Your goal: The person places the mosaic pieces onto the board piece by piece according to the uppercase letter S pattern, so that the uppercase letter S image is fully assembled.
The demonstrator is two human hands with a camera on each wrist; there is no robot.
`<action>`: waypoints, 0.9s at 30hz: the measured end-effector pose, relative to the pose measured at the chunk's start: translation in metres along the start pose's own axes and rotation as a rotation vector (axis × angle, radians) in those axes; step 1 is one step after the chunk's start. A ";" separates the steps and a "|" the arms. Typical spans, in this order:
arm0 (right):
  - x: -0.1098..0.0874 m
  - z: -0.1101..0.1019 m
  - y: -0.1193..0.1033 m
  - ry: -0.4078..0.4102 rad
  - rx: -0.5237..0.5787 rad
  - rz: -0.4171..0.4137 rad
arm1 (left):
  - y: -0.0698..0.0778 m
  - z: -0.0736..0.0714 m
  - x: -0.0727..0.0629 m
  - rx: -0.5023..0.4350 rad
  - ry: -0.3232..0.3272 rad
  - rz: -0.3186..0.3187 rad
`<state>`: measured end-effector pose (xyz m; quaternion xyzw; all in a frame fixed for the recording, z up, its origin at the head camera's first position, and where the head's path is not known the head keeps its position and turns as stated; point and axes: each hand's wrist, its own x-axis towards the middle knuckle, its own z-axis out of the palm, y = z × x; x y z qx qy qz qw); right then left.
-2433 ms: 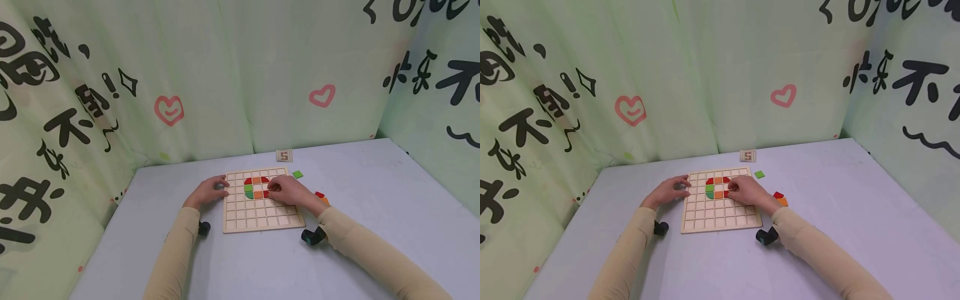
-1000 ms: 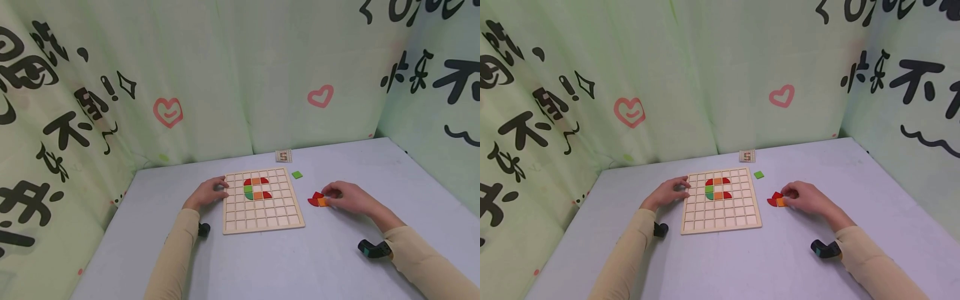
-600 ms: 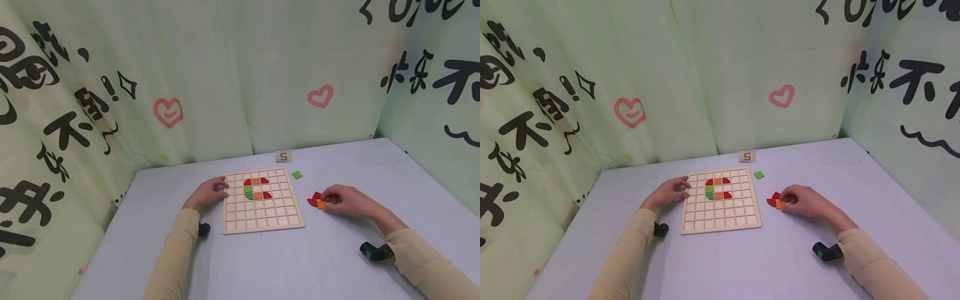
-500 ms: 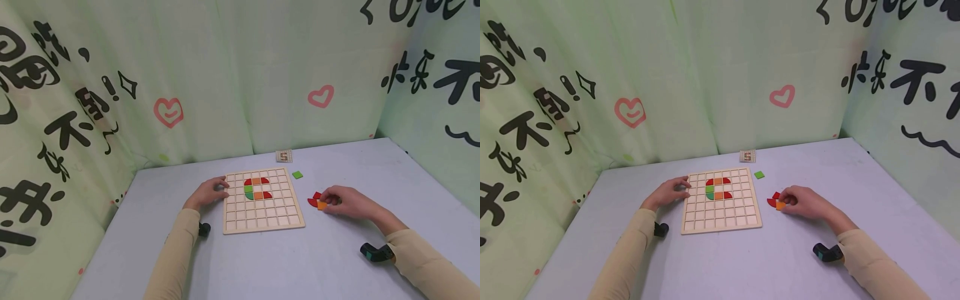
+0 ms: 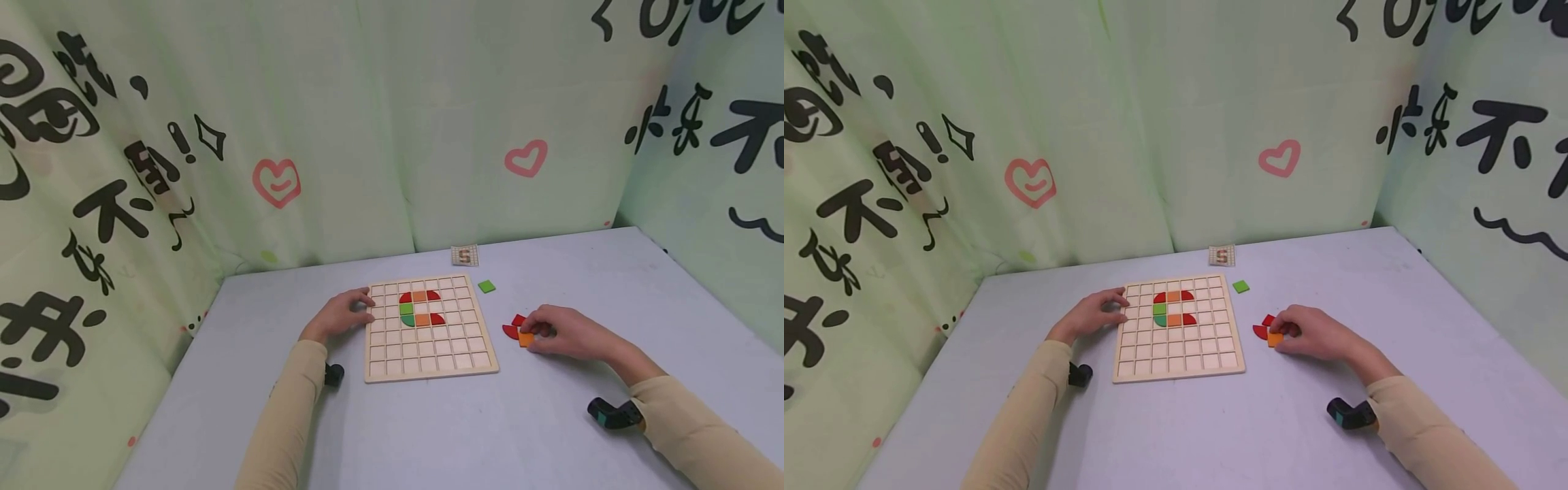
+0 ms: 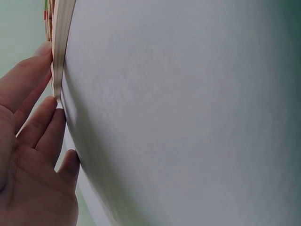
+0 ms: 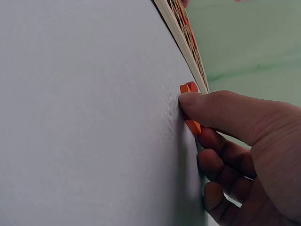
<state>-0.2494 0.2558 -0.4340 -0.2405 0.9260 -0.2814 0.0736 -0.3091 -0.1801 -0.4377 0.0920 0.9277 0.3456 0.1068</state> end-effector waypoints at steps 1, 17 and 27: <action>0.000 0.000 0.000 0.001 0.000 0.000 | 0.000 0.000 0.000 0.000 0.000 -0.002; 0.008 -0.001 0.000 0.035 0.012 0.050 | -0.002 0.001 0.001 -0.003 0.002 -0.015; 0.031 -0.002 0.006 0.102 0.012 0.162 | -0.001 0.001 0.003 0.002 -0.003 -0.018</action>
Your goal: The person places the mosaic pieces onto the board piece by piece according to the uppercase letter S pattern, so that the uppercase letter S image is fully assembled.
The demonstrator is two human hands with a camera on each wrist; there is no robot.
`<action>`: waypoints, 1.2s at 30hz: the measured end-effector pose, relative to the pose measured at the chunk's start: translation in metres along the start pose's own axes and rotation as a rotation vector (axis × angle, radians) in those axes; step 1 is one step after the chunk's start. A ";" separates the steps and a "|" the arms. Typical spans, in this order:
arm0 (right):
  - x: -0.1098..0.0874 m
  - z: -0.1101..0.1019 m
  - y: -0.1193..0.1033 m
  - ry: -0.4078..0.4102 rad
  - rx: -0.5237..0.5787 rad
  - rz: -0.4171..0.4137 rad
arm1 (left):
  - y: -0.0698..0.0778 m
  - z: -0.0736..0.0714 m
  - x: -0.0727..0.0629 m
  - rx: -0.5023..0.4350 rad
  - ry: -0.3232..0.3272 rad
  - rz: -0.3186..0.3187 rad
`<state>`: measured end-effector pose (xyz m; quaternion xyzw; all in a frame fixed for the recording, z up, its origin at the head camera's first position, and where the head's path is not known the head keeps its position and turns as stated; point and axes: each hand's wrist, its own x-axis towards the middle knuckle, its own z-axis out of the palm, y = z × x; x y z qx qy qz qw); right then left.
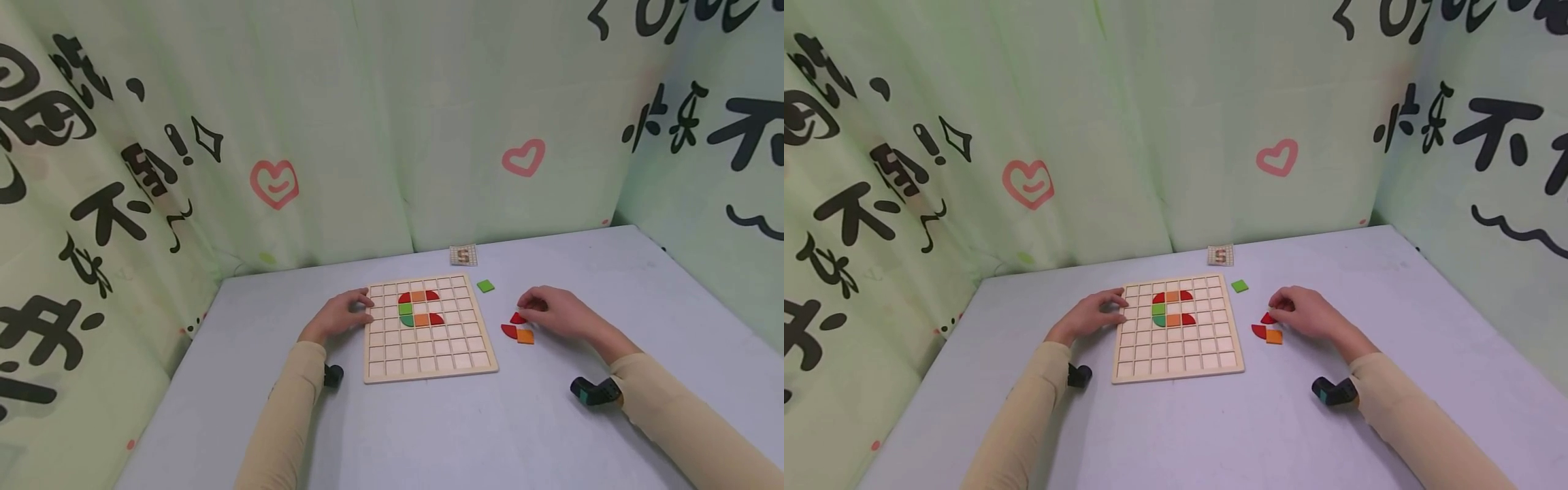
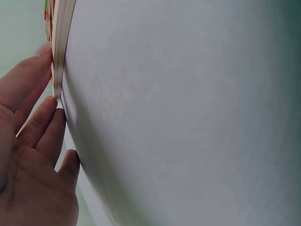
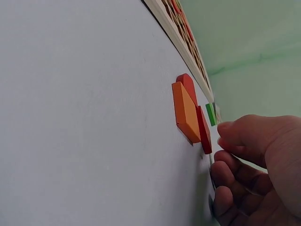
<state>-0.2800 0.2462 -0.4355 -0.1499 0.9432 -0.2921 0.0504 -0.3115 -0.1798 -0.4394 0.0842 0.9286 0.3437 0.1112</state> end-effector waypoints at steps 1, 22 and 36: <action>0.001 0.000 0.000 -0.002 0.000 0.001 | 0.000 0.000 0.000 0.001 -0.001 0.003; 0.057 0.009 -0.012 -0.031 -0.025 0.058 | 0.000 0.001 0.000 -0.004 0.009 -0.006; 0.067 0.015 -0.017 -0.035 -0.050 -0.068 | 0.001 0.000 -0.001 0.009 0.006 0.003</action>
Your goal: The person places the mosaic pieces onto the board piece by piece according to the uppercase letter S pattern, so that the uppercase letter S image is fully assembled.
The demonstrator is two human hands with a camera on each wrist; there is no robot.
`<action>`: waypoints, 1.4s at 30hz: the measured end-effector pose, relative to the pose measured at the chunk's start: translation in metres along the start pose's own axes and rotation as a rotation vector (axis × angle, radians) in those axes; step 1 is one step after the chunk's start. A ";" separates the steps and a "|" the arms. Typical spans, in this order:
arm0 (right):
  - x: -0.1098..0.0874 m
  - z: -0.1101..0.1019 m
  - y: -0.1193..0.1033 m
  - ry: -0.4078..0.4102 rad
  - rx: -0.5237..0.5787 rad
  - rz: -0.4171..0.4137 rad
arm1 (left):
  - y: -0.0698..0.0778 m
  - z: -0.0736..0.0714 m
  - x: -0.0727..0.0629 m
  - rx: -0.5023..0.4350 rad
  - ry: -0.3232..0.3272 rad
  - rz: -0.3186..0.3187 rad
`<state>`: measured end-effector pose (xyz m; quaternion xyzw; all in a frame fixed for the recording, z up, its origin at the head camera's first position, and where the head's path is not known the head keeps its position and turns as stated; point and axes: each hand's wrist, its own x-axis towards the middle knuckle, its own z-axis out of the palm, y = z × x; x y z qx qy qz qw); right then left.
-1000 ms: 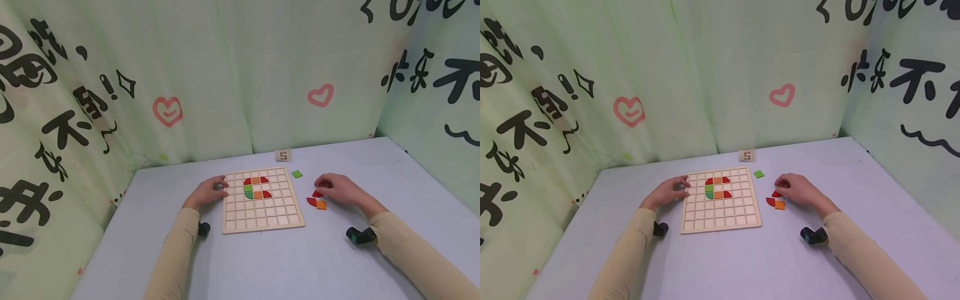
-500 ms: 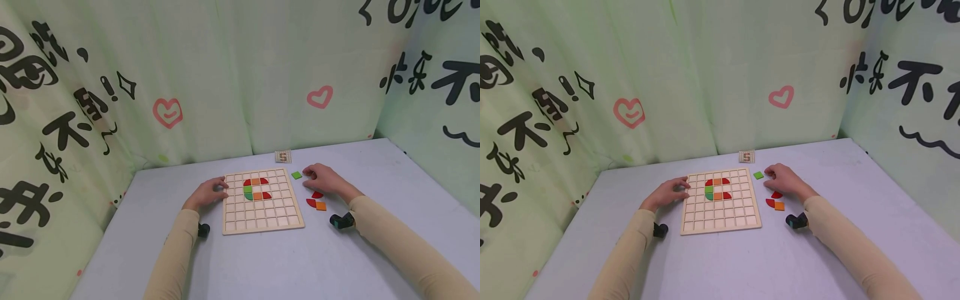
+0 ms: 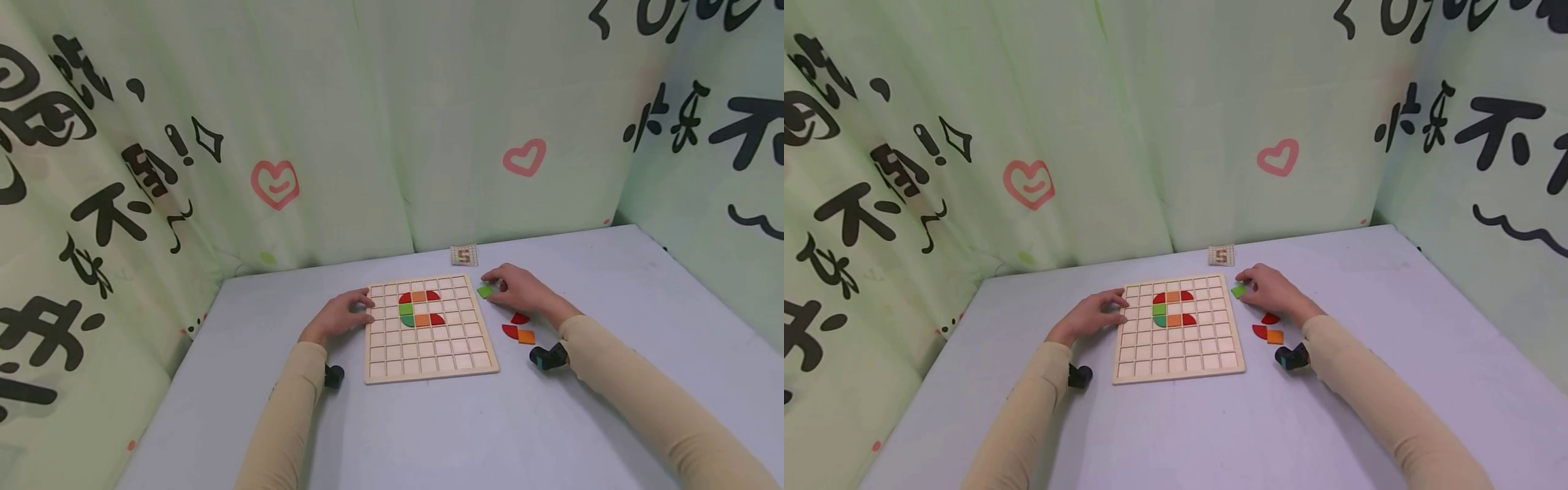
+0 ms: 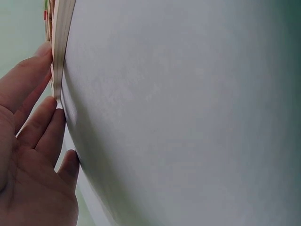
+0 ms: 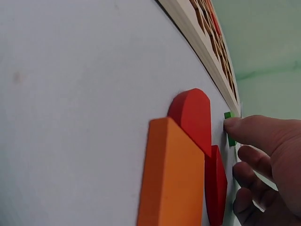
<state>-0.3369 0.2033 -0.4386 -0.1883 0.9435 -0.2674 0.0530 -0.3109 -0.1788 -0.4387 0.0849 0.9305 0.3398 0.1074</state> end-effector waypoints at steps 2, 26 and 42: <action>0.000 0.000 0.000 -0.001 -0.011 -0.008 | 0.000 0.000 0.000 0.006 0.003 0.003; -0.017 0.001 -0.021 -0.042 -0.050 -0.108 | -0.001 0.000 0.002 0.007 -0.003 -0.006; -0.035 0.026 -0.079 -0.079 -0.019 -0.311 | -0.001 0.000 0.001 -0.004 -0.003 -0.010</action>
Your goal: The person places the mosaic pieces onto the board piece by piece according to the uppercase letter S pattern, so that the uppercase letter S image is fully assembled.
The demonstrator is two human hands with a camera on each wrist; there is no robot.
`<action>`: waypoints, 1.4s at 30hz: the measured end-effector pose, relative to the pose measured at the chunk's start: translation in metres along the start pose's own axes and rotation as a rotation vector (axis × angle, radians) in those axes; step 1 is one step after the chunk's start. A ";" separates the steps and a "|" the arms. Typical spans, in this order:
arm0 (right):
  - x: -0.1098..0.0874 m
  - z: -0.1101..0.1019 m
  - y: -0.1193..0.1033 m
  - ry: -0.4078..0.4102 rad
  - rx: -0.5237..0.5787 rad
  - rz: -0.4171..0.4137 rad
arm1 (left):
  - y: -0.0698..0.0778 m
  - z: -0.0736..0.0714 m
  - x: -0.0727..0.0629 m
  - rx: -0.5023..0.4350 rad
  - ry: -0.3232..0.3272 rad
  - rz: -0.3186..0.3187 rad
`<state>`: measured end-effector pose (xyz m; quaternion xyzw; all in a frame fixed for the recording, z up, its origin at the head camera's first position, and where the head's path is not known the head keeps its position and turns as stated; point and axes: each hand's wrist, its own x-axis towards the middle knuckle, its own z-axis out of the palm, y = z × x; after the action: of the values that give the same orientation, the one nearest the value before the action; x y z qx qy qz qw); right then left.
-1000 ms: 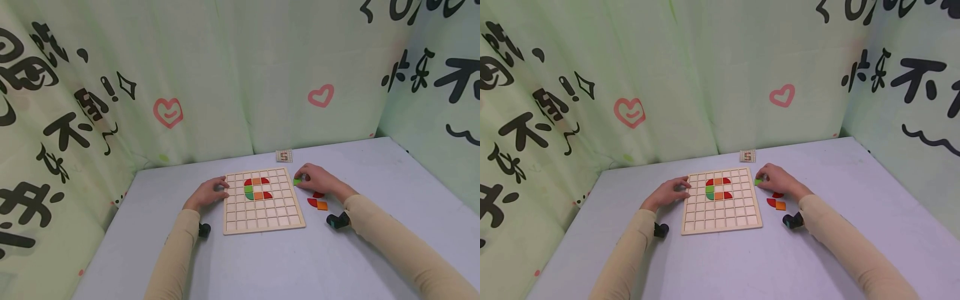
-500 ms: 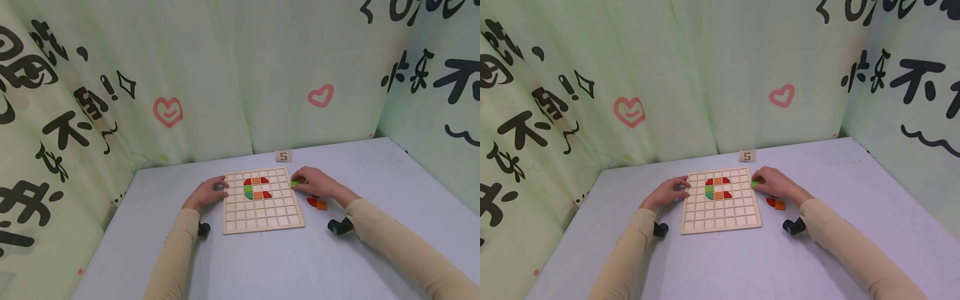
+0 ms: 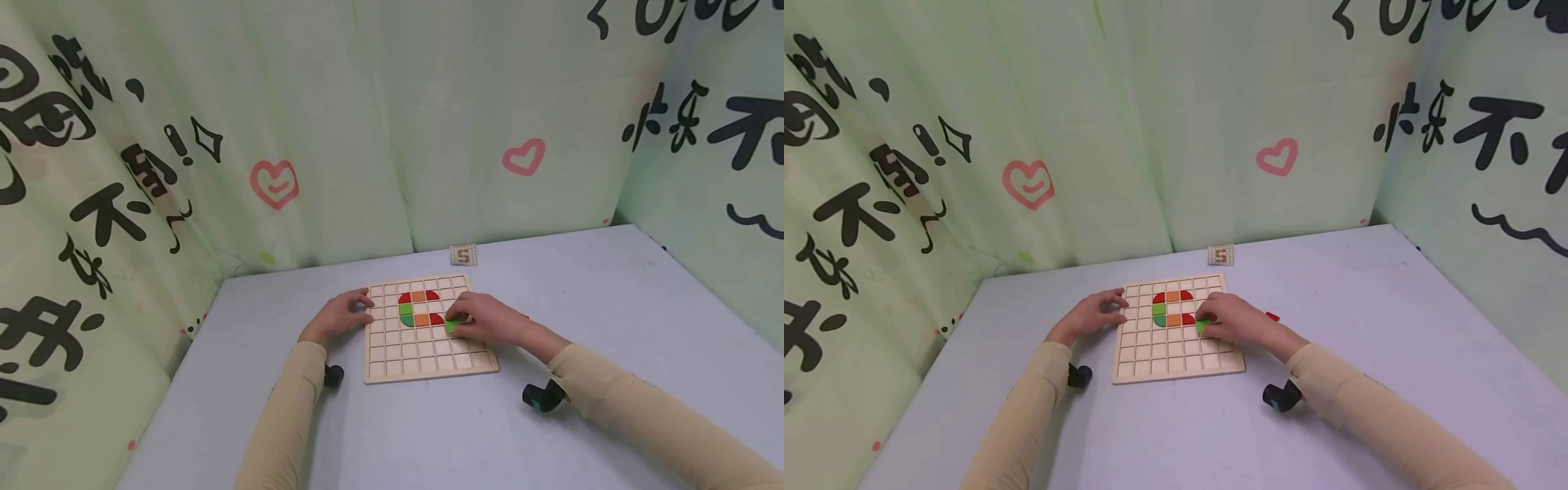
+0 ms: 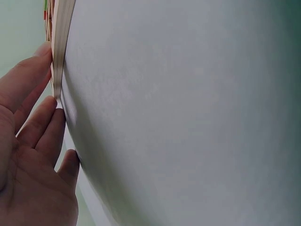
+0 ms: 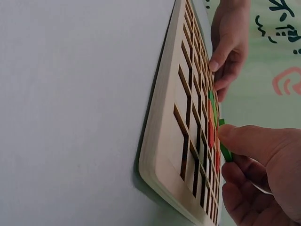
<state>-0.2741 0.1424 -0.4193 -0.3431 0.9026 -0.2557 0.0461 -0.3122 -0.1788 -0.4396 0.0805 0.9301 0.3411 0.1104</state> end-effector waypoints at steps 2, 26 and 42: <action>0.001 0.002 -0.004 0.000 -0.007 0.008 | 0.000 0.000 0.000 -0.001 0.003 0.003; 0.012 0.018 -0.013 0.025 -0.051 -0.027 | 0.002 0.000 -0.003 -0.019 -0.004 -0.006; 0.012 0.021 -0.012 0.032 -0.052 -0.022 | 0.001 0.001 0.000 -0.006 0.001 -0.007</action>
<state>-0.2707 0.1174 -0.4306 -0.3498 0.9059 -0.2380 0.0200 -0.3124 -0.1779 -0.4398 0.0767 0.9294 0.3433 0.1114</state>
